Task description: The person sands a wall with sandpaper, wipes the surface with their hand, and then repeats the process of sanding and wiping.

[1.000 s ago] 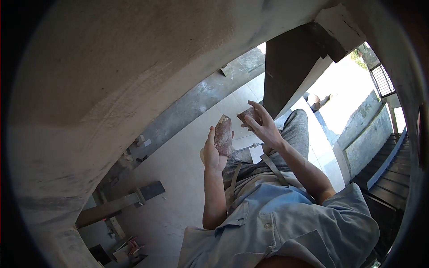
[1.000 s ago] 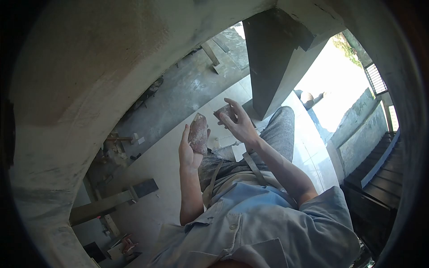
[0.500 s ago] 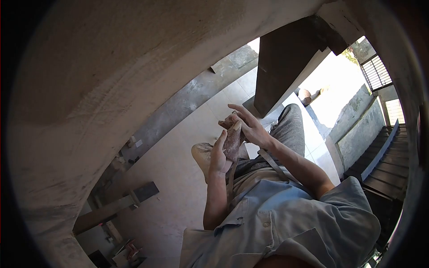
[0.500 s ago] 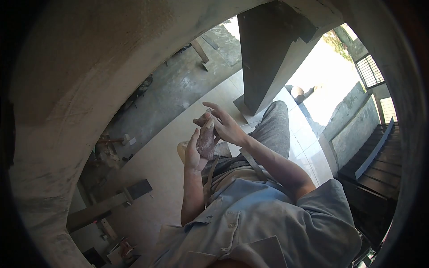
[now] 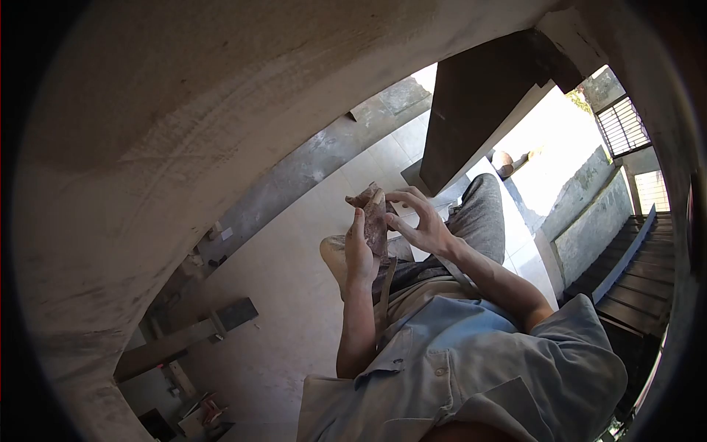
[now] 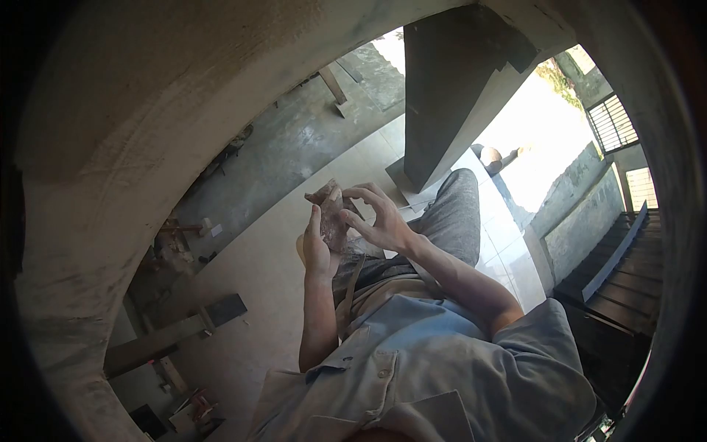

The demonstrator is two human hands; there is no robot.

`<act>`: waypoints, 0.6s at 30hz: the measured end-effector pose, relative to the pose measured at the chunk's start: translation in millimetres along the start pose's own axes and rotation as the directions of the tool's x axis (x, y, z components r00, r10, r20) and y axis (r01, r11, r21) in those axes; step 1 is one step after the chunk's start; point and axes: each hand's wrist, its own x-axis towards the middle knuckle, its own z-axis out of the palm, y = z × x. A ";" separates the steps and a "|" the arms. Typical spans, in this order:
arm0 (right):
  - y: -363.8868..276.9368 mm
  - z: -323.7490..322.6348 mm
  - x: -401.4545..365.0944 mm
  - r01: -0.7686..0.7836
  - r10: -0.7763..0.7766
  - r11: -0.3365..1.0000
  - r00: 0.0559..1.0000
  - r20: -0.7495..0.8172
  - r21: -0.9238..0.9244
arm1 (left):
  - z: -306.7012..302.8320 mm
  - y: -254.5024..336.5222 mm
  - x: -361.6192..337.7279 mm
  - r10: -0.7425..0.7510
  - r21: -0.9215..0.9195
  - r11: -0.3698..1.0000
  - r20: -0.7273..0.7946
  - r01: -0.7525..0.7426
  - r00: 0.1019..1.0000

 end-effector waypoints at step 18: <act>4.5 -4.2 0.2 -0.348 0.409 0.683 0.911 0.059 0.642 | -8.8 -1.5 10.8 0.258 0.336 0.922 -0.154 -0.195 0.954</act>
